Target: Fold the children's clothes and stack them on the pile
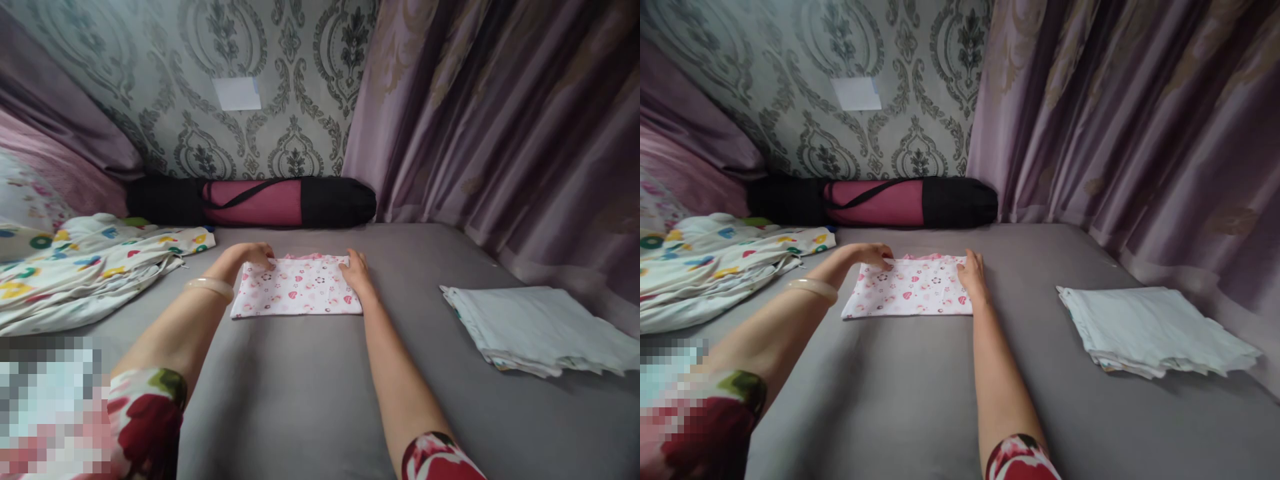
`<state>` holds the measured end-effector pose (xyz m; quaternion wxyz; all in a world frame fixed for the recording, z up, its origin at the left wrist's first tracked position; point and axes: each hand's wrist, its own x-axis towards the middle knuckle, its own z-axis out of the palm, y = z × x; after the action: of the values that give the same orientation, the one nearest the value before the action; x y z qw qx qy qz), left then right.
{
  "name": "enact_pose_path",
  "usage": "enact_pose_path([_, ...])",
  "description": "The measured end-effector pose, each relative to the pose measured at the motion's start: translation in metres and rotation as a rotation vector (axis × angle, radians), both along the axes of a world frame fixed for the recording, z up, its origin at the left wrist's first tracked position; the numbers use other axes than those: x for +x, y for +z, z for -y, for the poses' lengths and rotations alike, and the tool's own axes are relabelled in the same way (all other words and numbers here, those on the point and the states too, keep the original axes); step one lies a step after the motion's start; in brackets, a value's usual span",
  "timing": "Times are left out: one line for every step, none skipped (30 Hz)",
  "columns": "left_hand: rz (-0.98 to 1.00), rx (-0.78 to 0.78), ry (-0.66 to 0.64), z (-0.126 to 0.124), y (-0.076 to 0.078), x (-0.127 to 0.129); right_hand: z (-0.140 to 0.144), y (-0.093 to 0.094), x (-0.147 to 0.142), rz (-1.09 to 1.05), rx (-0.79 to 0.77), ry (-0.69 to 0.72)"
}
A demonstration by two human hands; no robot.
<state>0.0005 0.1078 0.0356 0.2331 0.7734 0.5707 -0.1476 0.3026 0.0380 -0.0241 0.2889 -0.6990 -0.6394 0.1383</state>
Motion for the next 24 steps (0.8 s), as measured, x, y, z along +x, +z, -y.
enact_pose_path([-0.019,-0.013,0.004,-0.001,0.002,0.000,-0.001,0.000,0.000,-0.035,-0.007,-0.010])
enact_pose_path([-0.034,-0.022,0.015,-0.001,0.004,0.000,-0.001,0.001,0.001,-0.073,-0.020,-0.020])
enact_pose_path([-0.040,-0.023,0.024,-0.001,0.005,-0.001,-0.001,0.002,0.001,-0.114,-0.038,-0.031])
enact_pose_path([-0.039,-0.017,0.030,0.000,0.006,-0.002,-0.002,0.003,0.002,-0.160,-0.061,-0.042])
enact_pose_path([-0.032,-0.006,0.036,0.002,0.006,-0.004,-0.002,0.004,0.002,-0.216,-0.081,-0.052])
enact_pose_path([-0.016,0.009,0.037,0.004,0.006,-0.005,-0.002,0.006,0.003,-0.283,-0.096,-0.057])
enact_pose_path([0.009,0.023,0.036,0.006,0.006,-0.008,-0.002,0.009,0.003,-0.365,-0.106,-0.056])
enact_pose_path([0.048,0.030,0.035,0.009,0.006,-0.010,-0.001,0.012,0.004,-0.460,-0.116,-0.050])
enact_pose_path([0.096,0.030,0.036,0.012,0.006,-0.013,0.000,0.015,0.004,-0.562,-0.127,-0.037])
enact_pose_path([0.145,0.026,0.039,0.015,0.008,-0.015,0.001,0.019,0.005,-0.662,-0.137,-0.019])
enact_pose_path([0.191,0.019,0.043,0.019,0.010,-0.018,0.002,0.024,0.006,-0.750,-0.148,0.001])
enact_pose_path([0.227,0.013,0.046,0.023,0.013,-0.020,0.004,0.029,0.007,-0.821,-0.158,0.024])
enact_pose_path([0.255,0.007,0.048,0.027,0.018,-0.023,0.006,0.034,0.009,-0.872,-0.162,0.048])
enact_pose_path([0.279,0.000,0.046,0.031,0.024,-0.026,0.007,0.039,0.011,-0.905,-0.158,0.073])
enact_pose_path([0.301,-0.010,0.044,0.035,0.031,-0.028,0.009,0.045,0.013,-0.923,-0.150,0.097])
enact_pose_path([0.324,-0.023,0.044,0.039,0.038,-0.031,0.011,0.050,0.015,-0.933,-0.140,0.122])
enact_pose_path([0.344,-0.034,0.047,0.043,0.046,-0.034,0.012,0.055,0.017,-0.939,-0.125,0.147])
enact_pose_path([0.360,-0.043,0.053,0.047,0.054,-0.036,0.014,0.059,0.019,-0.947,-0.103,0.172])
enact_pose_path([0.373,-0.044,0.061,0.051,0.061,-0.038,0.015,0.064,0.021,-0.959,-0.075,0.195])
enact_pose_path([0.383,-0.026,0.070,0.056,0.069,-0.040,0.017,0.070,0.023,-0.974,-0.040,0.218])
enact_pose_path([0.393,0.014,0.079,0.062,0.076,-0.041,0.020,0.075,0.025,-0.988,0.002,0.242])
enact_pose_path([0.404,0.083,0.087,0.068,0.082,-0.041,0.022,0.081,0.027,-0.996,0.051,0.268])
enact_pose_path([0.421,0.175,0.094,0.075,0.088,-0.041,0.025,0.086,0.029,-0.992,0.101,0.296])
enact_pose_path([0.443,0.285,0.096,0.083,0.092,-0.040,0.029,0.092,0.031,-0.978,0.146,0.322])
